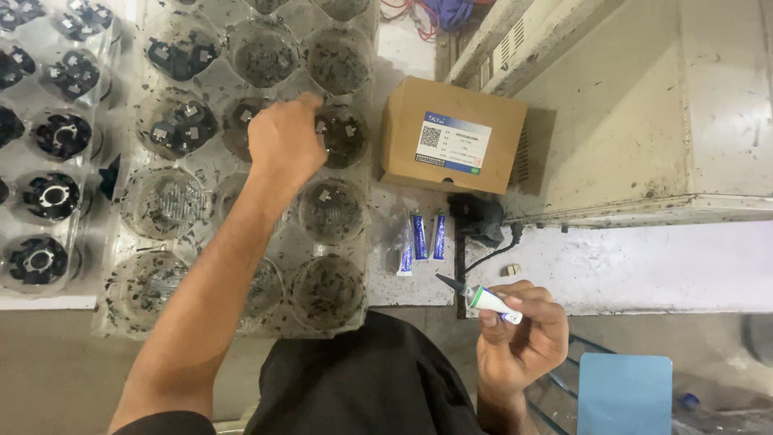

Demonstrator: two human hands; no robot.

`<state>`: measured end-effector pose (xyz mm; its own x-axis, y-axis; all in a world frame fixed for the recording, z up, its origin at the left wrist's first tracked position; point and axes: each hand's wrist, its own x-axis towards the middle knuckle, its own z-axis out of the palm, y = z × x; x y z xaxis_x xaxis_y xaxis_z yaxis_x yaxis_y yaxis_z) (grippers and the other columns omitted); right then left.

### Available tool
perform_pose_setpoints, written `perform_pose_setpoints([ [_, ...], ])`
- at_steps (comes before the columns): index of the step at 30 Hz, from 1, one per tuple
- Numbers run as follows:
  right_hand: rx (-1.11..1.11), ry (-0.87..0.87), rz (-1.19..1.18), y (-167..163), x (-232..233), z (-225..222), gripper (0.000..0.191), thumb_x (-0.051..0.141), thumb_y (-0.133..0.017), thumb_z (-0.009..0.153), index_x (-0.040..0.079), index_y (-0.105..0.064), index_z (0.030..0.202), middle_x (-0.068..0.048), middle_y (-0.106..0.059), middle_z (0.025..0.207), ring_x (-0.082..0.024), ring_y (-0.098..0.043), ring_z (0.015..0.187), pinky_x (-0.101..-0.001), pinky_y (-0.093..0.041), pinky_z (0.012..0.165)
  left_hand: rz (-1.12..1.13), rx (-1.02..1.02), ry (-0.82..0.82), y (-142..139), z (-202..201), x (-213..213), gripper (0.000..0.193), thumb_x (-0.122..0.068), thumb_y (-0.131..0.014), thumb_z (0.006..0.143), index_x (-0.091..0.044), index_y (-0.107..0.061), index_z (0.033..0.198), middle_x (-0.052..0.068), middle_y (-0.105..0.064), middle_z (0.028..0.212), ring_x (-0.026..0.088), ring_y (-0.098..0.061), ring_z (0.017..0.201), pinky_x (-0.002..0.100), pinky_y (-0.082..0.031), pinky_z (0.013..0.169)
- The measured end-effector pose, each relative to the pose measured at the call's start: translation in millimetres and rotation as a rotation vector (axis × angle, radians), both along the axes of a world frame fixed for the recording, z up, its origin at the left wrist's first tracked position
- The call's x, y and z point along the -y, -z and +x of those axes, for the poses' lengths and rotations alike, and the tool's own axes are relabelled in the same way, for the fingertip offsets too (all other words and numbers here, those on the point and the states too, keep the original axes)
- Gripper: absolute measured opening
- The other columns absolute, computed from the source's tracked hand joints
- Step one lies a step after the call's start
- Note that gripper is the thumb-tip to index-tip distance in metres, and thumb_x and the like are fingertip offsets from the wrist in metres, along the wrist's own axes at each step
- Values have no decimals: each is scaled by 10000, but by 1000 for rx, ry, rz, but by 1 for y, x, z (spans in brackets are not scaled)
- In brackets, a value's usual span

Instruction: The person sits at a workbench and applies adhesive from a small tube onto black plastic components held in trays. They pick each component from the tray, squeeze adhesive onto it, and place it back into the tray, working through the parts one at a time.

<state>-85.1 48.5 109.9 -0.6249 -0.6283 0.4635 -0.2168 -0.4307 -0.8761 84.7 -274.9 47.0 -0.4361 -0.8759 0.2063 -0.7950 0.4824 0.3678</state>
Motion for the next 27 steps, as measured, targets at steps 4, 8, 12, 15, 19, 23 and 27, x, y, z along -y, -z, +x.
perform_pose_setpoints([
  [4,5,-24,-34,7,-3,-11,271,-41,-769,938,2,-585,1132,-109,-633,977,-182,-641,910,-263,-513,829,132,-130,-129,-6,-12,-25,520,-311,-906,693,-61,-669,1081,182,-735,882,403,-702,872,496,-546,763],
  [8,25,-65,-64,11,-8,-18,256,-40,-765,953,5,-594,1138,-111,-646,996,-168,-636,936,-264,-508,853,216,-126,-191,-7,-20,-35,593,-319,-912,651,-44,-614,1084,177,-729,899,406,-700,884,492,-547,761],
  [12,14,-85,-56,14,-15,-23,258,-30,-759,961,6,-596,1158,-104,-664,986,-162,-638,936,-263,-504,852,175,-170,-203,-17,-20,-39,643,-288,-929,601,-26,-587,1079,158,-720,868,394,-699,847,484,-543,745],
  [15,75,-86,-40,16,-22,-23,275,-46,-768,945,-1,-610,1165,-97,-666,997,-134,-631,913,-239,-509,829,288,-369,-227,-32,-8,-53,735,-186,-912,638,11,-541,1241,134,-715,795,286,-711,746,394,-557,727],
  [19,147,-44,110,16,-28,-26,361,-90,-763,845,-53,-645,1183,-116,-661,1058,-169,-662,994,-278,-555,900,647,-988,-105,-50,8,-101,656,-36,-842,745,-17,-595,1353,39,-721,898,99,-676,756,223,-556,662],
  [23,248,-104,166,14,-29,-25,326,-110,-771,857,-42,-645,1149,-115,-632,1122,-156,-641,1012,-267,-556,892,732,-1224,-132,-57,14,-177,334,93,-826,825,72,-740,1146,81,-703,980,101,-629,785,221,-522,666],
  [27,295,-191,168,7,-26,-20,285,-92,-774,875,-5,-623,1101,-131,-621,1151,-172,-646,1053,-283,-566,912,817,-1398,-36,-69,18,-212,437,134,-796,799,67,-700,1220,94,-712,1155,102,-673,959,238,-595,829],
])
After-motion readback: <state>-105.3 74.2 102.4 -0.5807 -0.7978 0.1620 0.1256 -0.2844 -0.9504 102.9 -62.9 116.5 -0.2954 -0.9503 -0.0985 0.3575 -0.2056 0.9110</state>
